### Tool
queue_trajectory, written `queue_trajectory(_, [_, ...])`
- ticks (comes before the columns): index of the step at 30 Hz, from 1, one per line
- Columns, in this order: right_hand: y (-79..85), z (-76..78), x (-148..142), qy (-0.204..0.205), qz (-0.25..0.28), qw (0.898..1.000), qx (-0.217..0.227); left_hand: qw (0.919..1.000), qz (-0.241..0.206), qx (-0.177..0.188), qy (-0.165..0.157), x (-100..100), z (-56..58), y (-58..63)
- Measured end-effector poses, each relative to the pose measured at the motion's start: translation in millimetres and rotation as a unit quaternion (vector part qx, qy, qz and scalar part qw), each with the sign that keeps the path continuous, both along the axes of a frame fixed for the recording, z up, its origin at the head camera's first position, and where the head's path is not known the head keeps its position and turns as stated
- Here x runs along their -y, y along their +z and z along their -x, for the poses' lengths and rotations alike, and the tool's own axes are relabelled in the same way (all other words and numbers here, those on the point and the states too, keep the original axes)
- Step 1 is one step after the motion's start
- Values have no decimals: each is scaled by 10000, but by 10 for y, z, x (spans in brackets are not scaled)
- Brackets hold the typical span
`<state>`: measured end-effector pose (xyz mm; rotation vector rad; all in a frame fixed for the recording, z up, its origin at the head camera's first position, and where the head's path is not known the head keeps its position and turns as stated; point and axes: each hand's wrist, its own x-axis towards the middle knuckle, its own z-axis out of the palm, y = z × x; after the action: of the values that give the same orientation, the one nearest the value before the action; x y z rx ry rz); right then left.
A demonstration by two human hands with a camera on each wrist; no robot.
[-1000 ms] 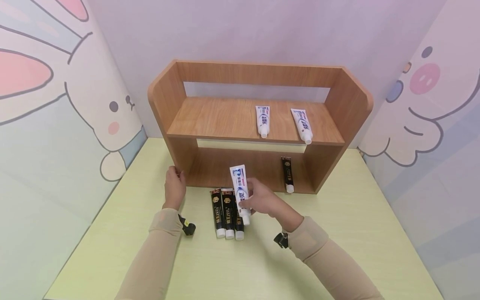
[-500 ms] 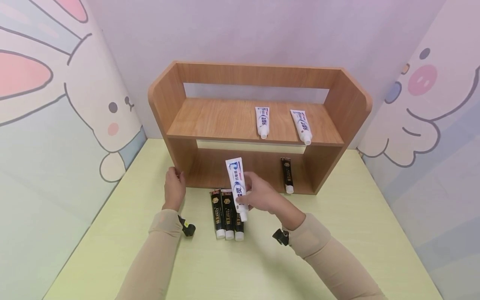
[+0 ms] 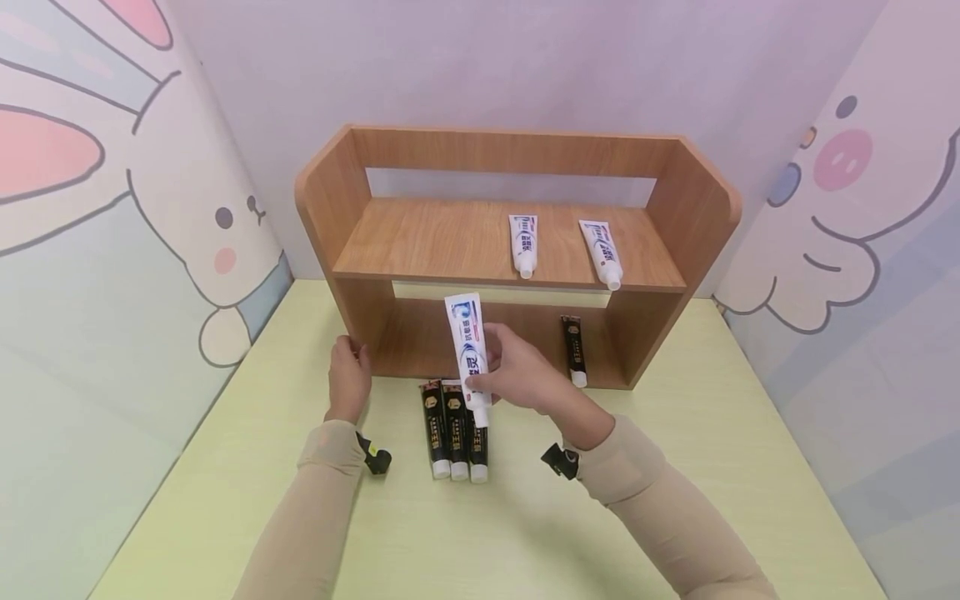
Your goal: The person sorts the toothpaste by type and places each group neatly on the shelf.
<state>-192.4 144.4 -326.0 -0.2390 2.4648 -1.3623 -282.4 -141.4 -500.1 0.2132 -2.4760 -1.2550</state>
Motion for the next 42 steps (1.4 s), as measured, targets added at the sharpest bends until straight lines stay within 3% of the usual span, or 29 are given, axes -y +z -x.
queue_trajectory(21, [328,134,103,-125,-77,9999,-85,10000,10,-6,-18,-8,-18,13])
queue_trajectory(30, [457,250,156,-352,289,9989,121,9999,88,-83,23,-3,5,-20])
queue_trajectory(36, [545,321,178,-219,411,9989,-44,9999,87,-111,51,-1,10,-34])
queue_trajectory(42, [617,397,213,-288,195,9992,-182,9999,31,-106,36,12,-6,-29])
